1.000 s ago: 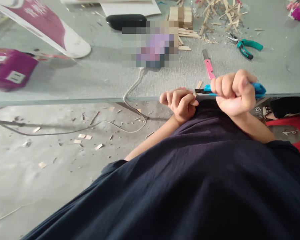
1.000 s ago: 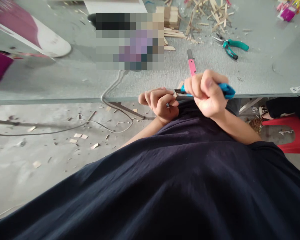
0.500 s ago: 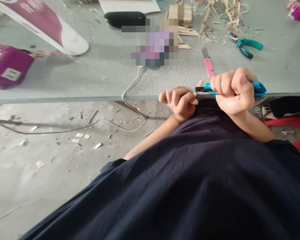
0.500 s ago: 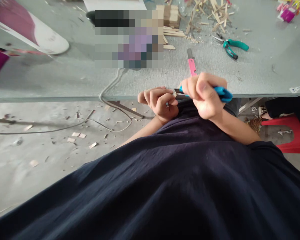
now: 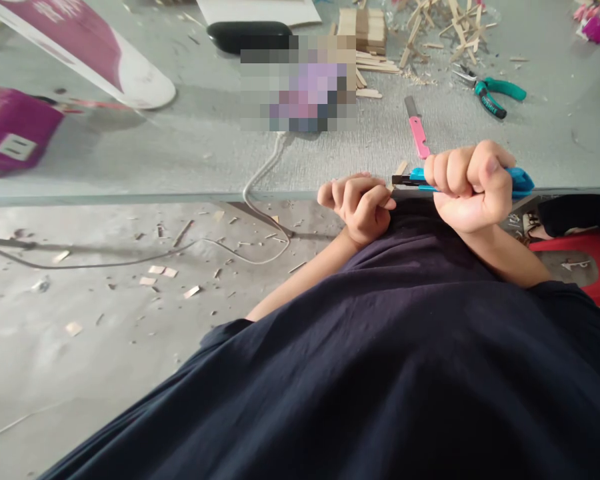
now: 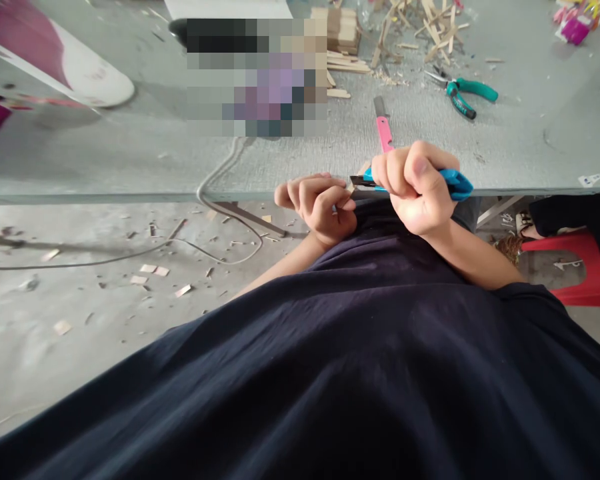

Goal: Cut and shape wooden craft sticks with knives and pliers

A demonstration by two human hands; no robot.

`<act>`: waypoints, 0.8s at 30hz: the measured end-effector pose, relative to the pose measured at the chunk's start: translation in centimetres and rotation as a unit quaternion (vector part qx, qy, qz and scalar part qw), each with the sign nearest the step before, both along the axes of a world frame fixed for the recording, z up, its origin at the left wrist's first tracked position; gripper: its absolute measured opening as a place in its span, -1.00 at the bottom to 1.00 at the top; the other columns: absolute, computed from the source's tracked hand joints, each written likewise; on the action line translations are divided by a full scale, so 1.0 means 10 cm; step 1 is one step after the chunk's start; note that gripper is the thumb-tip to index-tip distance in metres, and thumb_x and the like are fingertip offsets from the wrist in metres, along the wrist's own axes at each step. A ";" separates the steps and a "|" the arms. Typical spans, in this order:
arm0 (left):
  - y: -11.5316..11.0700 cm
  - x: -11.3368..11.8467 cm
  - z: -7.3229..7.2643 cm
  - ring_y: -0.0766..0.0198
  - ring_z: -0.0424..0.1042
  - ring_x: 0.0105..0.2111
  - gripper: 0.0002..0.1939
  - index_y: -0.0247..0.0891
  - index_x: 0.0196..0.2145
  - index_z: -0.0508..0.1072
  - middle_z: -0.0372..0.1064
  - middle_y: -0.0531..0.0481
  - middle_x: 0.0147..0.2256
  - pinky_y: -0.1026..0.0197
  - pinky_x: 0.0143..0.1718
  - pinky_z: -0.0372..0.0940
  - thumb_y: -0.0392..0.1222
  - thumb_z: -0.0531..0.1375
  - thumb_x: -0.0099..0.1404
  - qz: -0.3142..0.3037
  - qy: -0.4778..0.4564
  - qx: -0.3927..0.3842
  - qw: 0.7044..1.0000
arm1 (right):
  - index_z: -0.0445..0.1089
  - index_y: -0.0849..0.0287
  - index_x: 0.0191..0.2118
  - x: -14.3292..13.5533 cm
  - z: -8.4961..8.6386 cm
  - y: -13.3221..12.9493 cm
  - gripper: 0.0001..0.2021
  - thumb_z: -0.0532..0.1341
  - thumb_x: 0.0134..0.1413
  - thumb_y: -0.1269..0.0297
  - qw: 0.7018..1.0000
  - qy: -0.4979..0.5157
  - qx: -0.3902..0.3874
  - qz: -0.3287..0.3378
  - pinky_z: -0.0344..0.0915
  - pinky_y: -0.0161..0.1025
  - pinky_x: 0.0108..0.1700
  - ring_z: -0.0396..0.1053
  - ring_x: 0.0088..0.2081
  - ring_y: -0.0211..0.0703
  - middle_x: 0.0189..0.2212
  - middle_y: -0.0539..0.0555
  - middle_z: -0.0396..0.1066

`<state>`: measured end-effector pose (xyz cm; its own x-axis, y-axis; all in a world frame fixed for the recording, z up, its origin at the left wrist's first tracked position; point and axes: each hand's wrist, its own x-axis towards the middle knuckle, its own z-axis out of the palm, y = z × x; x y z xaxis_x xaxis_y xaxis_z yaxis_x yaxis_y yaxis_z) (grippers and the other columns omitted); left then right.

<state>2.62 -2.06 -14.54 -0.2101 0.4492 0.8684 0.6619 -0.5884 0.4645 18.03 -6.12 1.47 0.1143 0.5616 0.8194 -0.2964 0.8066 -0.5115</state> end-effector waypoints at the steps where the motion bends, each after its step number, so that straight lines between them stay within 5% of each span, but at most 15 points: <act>1: 0.00 0.01 0.01 -0.10 0.61 -0.09 -0.28 -0.02 -0.33 0.53 0.63 -0.11 -0.27 -0.41 0.35 0.05 0.58 -0.03 0.62 0.025 0.009 0.019 0.999 | -0.21 -0.01 -0.42 0.03 0.03 0.02 -0.29 0.09 0.64 -0.35 0.999 0.009 -0.037 -0.003 -0.02 -0.21 -0.56 -0.35 -0.65 -0.31 -0.69 -0.22 -0.35; 6: -0.02 0.07 0.04 -0.04 0.62 -0.10 -0.20 -0.04 -0.32 0.54 0.60 -0.10 -0.31 -0.35 0.34 0.06 0.55 -0.17 0.68 0.072 0.024 0.050 0.996 | -0.32 0.06 -0.42 0.00 0.27 0.10 -0.19 0.17 0.60 -0.36 0.966 0.201 -0.152 0.054 -0.23 -0.22 -0.58 -0.46 -0.64 -0.34 -0.63 -0.19 -0.40; 10: -0.04 0.05 0.02 -0.08 0.60 -0.04 -0.21 -0.04 -0.31 0.55 0.57 -0.11 -0.28 -0.37 0.38 0.01 0.59 -0.12 0.65 0.047 0.023 -0.006 0.999 | -0.31 0.06 -0.43 -0.08 0.36 0.10 -0.15 0.26 0.53 -0.40 0.955 0.235 -0.177 0.035 -0.31 -0.22 -0.58 -0.48 -0.63 -0.37 -0.62 -0.19 -0.39; 13: -0.04 0.05 0.02 -0.08 0.58 -0.04 -0.28 -0.03 -0.28 0.59 0.55 -0.10 -0.27 -0.37 0.39 -0.02 0.50 -0.06 0.68 0.014 0.017 0.005 1.000 | -0.16 0.02 -0.45 -0.06 0.40 0.06 -0.19 0.23 0.50 -0.47 0.957 0.183 -0.226 0.011 -0.19 -0.22 -0.58 -0.35 -0.63 -0.31 -0.62 -0.18 -0.31; 18: -0.03 0.09 0.03 -0.03 0.55 -0.06 -0.40 0.00 -0.25 0.60 0.54 -0.06 -0.25 -0.37 0.38 -0.02 0.35 -0.03 0.72 0.029 0.011 0.075 0.997 | 0.16 -0.05 -0.35 0.04 0.57 0.02 -0.39 0.29 0.49 -0.43 0.934 0.041 -0.335 0.118 0.21 -0.13 -0.53 0.22 -0.56 -0.08 -0.59 -0.10 0.05; 24: -0.02 0.07 -0.04 -0.08 0.55 0.00 -0.41 -0.01 -0.28 0.54 0.56 -0.08 -0.23 -0.41 0.42 -0.04 0.40 0.01 0.67 0.035 0.029 -0.009 0.999 | 0.23 -0.07 -0.30 0.09 0.69 0.07 -0.42 0.33 0.43 -0.43 0.939 0.014 -0.315 0.140 0.21 -0.12 -0.52 0.31 -0.53 -0.03 -0.57 -0.07 0.09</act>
<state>3.30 -2.22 -14.96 -0.1901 0.4507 0.8722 0.7271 -0.5323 0.4335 18.98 -5.42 8.40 -0.0930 0.9450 0.3136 -0.4725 0.2353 -0.8493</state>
